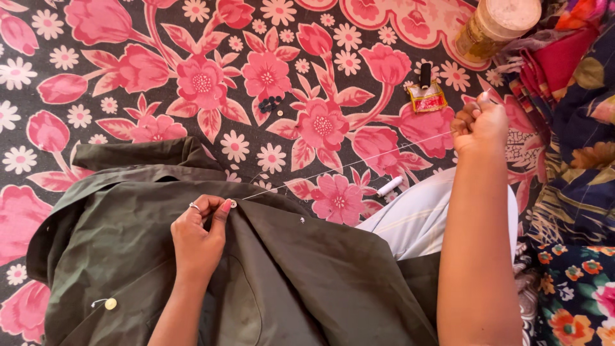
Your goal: The person sits on a patterned floor mat with a green button-up shirt across their lap. They thread a needle, then repeatedly stitch through the fabric to attach a button to the shirt placket, pulling the thread taut between passes.
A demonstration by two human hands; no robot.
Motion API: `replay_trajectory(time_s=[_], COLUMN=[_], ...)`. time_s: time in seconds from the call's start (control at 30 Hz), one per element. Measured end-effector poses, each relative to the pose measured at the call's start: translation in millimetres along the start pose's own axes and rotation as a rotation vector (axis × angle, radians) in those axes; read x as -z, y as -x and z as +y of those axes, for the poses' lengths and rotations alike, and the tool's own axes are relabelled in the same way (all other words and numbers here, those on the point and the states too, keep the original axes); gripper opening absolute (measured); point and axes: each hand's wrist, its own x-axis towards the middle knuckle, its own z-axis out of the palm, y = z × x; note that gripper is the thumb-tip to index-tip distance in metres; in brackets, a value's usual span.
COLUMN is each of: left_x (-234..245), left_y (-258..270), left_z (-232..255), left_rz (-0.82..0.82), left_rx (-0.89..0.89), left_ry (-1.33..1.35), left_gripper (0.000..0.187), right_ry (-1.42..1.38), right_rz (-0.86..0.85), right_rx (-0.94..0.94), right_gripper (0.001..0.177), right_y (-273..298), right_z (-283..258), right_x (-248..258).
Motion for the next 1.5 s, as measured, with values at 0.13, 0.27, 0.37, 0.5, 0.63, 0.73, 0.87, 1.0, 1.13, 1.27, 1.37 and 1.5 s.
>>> replay_trajectory(time_s=[0.13, 0.27, 0.37, 0.5, 0.63, 0.73, 0.87, 1.0, 1.13, 1.27, 1.37, 1.5], left_x=[0, 0, 1, 1, 1, 0, 1, -1, -1, 0, 0, 0], left_y=[0, 2, 4, 5, 5, 4, 4, 4, 5, 5, 5, 6], left_z=[2, 4, 5, 5, 5, 4, 2, 3, 4, 6, 7, 8], left_rz=[-0.013, -0.059, -0.088, -0.105, -0.135, -0.148, -0.158, -0.179, -0.208, -0.213, -0.208, -0.197], left_rx=[0.002, 0.025, -0.018, -0.078, -0.052, -0.018, -0.045, -0.014, 0.006, -0.012, 0.005, -0.034], left_ry=[0.021, 0.079, 0.087, 0.150, 0.176, 0.157, 0.172, 0.199, 0.195, 0.179, 0.182, 0.170], left_gripper=[0.014, 0.011, 0.008, 0.003, 0.004, 0.009, 0.012, 0.013, 0.014, 0.015, 0.014, 0.009], right_ry=[0.752, 0.871, 0.907, 0.764, 0.691, 0.681, 0.658, 0.698, 0.838, 1.243, 1.433, 1.644], right_rz=[0.059, -0.632, -0.960, -1.196, -1.309, -1.280, -1.197, -1.083, -1.023, -0.933, -0.735, -0.351], right_rx=[0.302, 0.294, -0.029, -0.348, -0.432, -0.418, -0.390, -0.409, -0.253, 0.092, 0.129, 1.010], right_gripper=[0.012, 0.035, 0.010, 0.017, 0.019, 0.017, 0.016, 0.014, 0.012, 0.010, 0.009, 0.009], right_y=[46, 112, 167, 208, 207, 192, 173, 166, 169, 169, 165, 171], right_z=[21, 87, 129, 162, 182, 190, 198, 203, 212, 213, 199, 168], right_x=[-61, -126, -153, -165, -161, -150, -144, -139, -138, -139, -141, -145])
